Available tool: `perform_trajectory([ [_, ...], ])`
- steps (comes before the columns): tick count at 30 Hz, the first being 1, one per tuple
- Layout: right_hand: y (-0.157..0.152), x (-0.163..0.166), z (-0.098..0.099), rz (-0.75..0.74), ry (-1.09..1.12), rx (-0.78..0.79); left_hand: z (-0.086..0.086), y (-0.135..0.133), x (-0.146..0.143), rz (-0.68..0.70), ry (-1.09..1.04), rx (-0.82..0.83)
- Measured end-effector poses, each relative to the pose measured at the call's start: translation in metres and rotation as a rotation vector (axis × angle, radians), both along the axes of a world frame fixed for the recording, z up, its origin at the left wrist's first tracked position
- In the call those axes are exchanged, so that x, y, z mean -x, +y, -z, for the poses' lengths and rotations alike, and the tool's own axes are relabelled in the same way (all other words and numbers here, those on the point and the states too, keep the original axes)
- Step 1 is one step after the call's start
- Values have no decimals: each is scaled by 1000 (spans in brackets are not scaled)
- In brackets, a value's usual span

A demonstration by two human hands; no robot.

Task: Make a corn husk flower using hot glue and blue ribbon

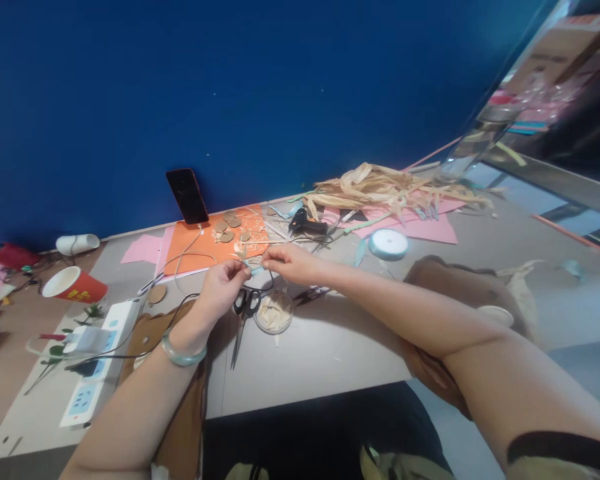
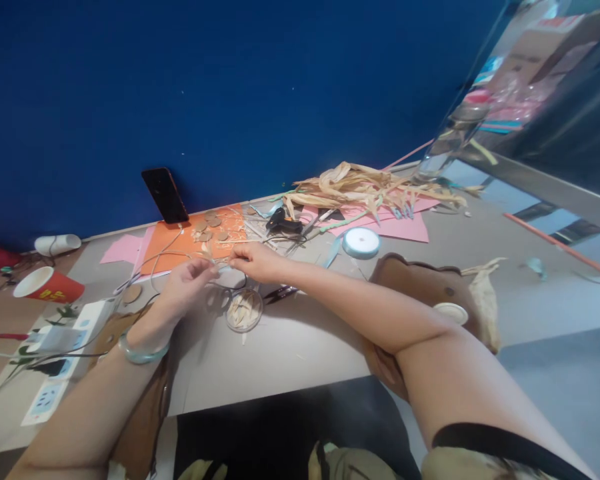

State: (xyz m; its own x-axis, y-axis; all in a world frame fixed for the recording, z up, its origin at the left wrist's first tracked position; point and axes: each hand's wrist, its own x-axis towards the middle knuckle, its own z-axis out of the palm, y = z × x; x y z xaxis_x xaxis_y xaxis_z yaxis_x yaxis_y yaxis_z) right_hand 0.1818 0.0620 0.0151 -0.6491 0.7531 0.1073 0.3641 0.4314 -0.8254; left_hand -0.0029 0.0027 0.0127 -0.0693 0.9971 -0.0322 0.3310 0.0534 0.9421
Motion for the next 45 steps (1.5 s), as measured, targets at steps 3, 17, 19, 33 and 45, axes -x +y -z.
perform_trajectory([
  [3,3,-5,-13,102,21,-77,0,2,1,-49,-119,25],
  [17,-9,-15,-90,53,16,-270,-2,2,4,-5,-253,-7],
  [19,-12,-18,-89,-23,-103,-320,-3,2,4,-8,-272,-21],
  [33,-37,-81,-17,-167,-796,-583,3,5,1,-53,-453,5],
  [45,-45,-69,-9,-83,-855,-447,2,4,0,-63,-460,-64],
])
